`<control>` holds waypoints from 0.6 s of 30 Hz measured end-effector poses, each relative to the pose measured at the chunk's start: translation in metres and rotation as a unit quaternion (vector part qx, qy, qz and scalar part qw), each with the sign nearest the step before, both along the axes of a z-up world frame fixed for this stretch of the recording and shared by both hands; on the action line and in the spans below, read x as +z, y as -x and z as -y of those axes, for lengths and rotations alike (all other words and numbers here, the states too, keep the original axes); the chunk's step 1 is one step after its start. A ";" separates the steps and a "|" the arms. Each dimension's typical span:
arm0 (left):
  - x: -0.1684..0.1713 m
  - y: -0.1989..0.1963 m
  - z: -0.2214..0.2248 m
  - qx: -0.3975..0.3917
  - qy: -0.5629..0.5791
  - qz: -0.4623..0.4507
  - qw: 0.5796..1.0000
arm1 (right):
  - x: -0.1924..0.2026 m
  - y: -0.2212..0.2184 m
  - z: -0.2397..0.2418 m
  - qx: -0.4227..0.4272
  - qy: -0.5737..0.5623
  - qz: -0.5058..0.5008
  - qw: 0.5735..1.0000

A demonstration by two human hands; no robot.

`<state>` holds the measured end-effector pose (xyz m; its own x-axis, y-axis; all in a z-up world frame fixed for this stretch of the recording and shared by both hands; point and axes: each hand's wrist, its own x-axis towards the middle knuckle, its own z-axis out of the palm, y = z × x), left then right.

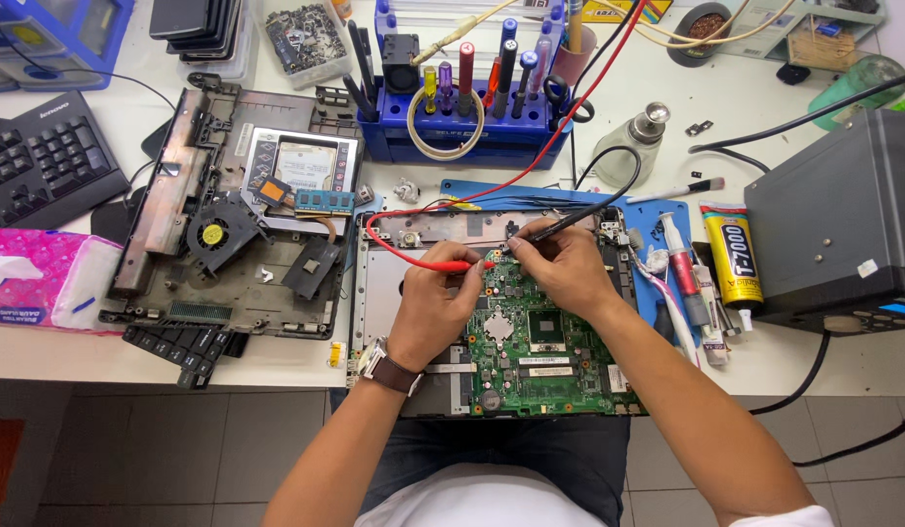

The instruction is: The person cleans a RAM module with an eraser, then brushes the laptop motherboard with a toothbrush. They connect multimeter probes to test points on the motherboard.

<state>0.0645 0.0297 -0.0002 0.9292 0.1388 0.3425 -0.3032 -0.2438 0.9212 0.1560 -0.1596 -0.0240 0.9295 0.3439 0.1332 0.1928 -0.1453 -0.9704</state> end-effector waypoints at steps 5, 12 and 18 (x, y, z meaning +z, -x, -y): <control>0.003 0.003 0.003 -0.006 -0.009 0.013 1.000 | 0.000 -0.001 0.000 -0.007 0.001 -0.004 1.000; 0.004 0.004 0.002 -0.010 -0.026 0.026 0.999 | 0.007 0.001 -0.001 -0.003 0.016 -0.008 1.000; 0.008 0.005 0.004 -0.005 -0.100 0.057 0.993 | 0.000 -0.001 0.000 0.000 0.023 -0.014 1.000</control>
